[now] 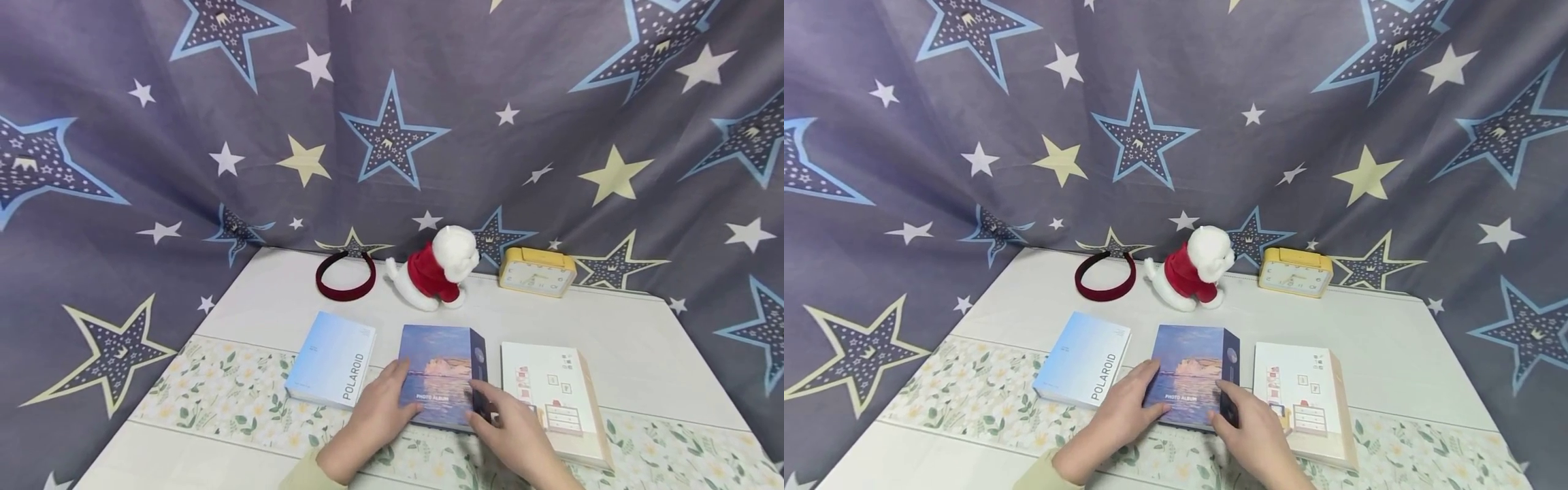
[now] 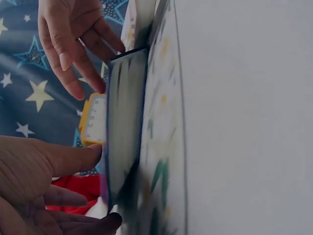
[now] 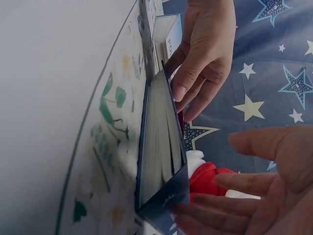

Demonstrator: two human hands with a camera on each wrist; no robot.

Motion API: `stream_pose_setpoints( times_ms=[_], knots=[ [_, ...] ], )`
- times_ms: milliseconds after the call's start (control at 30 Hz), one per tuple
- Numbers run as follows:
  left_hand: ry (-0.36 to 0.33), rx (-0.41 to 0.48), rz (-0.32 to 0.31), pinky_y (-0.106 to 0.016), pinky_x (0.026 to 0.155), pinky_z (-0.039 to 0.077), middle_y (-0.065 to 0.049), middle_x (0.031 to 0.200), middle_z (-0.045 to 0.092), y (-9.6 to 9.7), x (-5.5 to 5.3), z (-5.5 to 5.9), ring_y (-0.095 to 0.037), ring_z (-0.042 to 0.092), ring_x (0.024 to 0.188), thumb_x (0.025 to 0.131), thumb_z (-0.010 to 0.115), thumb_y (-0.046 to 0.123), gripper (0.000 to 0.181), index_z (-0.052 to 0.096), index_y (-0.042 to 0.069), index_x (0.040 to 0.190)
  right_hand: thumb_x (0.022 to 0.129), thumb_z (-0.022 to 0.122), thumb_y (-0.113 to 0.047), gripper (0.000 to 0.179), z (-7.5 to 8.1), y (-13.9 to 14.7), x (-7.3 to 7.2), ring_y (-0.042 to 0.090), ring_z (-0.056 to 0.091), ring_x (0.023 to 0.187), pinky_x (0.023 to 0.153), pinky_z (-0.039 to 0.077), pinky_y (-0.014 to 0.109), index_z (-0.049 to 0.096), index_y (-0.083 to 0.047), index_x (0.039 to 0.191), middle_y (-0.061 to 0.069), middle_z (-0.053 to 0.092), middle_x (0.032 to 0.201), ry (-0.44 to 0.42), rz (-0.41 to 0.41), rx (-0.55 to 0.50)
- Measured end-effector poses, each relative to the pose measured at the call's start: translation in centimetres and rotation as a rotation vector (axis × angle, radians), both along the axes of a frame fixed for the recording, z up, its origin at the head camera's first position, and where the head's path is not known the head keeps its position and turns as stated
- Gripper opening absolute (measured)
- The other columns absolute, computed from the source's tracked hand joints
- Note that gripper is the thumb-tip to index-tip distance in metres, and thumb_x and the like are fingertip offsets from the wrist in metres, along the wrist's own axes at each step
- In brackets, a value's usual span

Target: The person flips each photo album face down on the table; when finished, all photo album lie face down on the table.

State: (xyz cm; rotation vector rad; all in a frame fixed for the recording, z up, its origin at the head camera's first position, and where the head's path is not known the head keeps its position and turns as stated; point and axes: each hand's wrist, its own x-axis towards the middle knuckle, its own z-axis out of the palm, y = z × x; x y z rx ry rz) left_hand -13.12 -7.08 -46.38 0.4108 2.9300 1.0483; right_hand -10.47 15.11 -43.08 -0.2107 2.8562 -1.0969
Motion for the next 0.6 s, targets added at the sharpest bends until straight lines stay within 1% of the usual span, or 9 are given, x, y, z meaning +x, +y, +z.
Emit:
stream_pose_setpoints(
  times_ms=[133, 233, 333, 467, 600],
  knots=[
    [-0.003, 0.000, 0.001, -0.053, 0.103, 0.040, -0.025, 0.143, 0.045, -1.0, 0.2, 0.8, -0.041, 0.047, 0.129, 0.088, 0.072, 0.025, 0.066, 0.046, -0.002, 0.142, 0.088, 0.073, -0.023, 0.040, 0.2, -0.7, 0.0, 0.027, 0.066, 0.104, 0.081, 0.056, 0.042, 0.065, -0.012, 0.126, 0.008, 0.066, 0.123, 0.072, 0.015, -0.029],
    [0.003, 0.012, 0.031, -0.056, 0.105, 0.037, -0.026, 0.145, 0.043, -1.9, 0.3, 1.5, -0.042, 0.043, 0.132, 0.091, 0.067, 0.025, 0.061, 0.047, -0.002, 0.141, 0.089, 0.072, -0.024, 0.038, 0.2, -1.2, -0.1, 0.027, 0.064, 0.108, 0.086, 0.054, 0.044, 0.066, -0.013, 0.125, 0.006, 0.066, 0.123, 0.083, 0.043, -0.064],
    [0.050, 0.024, 0.083, -0.056, 0.106, 0.035, -0.025, 0.144, 0.045, -3.1, 0.3, 2.1, -0.041, 0.042, 0.133, 0.092, 0.066, 0.022, 0.056, 0.049, -0.002, 0.140, 0.090, 0.071, -0.025, 0.039, 0.2, -1.7, -0.2, 0.028, 0.064, 0.109, 0.086, 0.054, 0.044, 0.065, -0.013, 0.126, 0.007, 0.065, 0.124, 0.075, 0.094, -0.091],
    [0.140, 0.016, 0.161, -0.054, 0.107, 0.035, -0.025, 0.142, 0.047, -4.7, 0.1, 2.6, -0.041, 0.042, 0.132, 0.091, 0.066, 0.018, 0.053, 0.051, -0.002, 0.138, 0.091, 0.069, -0.026, 0.042, 0.0, -2.3, -0.3, 0.028, 0.063, 0.109, 0.085, 0.054, 0.044, 0.062, -0.010, 0.129, 0.009, 0.064, 0.125, 0.076, 0.183, -0.097],
    [0.179, -0.005, 0.231, -0.056, 0.109, 0.030, -0.025, 0.145, 0.043, -6.6, -0.4, 2.9, -0.043, 0.035, 0.137, 0.091, 0.066, 0.018, 0.055, 0.049, -0.003, 0.139, 0.092, 0.068, -0.029, 0.043, -0.1, -2.9, -0.5, 0.027, 0.062, 0.112, 0.087, 0.053, 0.044, 0.061, -0.010, 0.130, 0.008, 0.064, 0.126, 0.101, 0.257, -0.099]
  ],
)
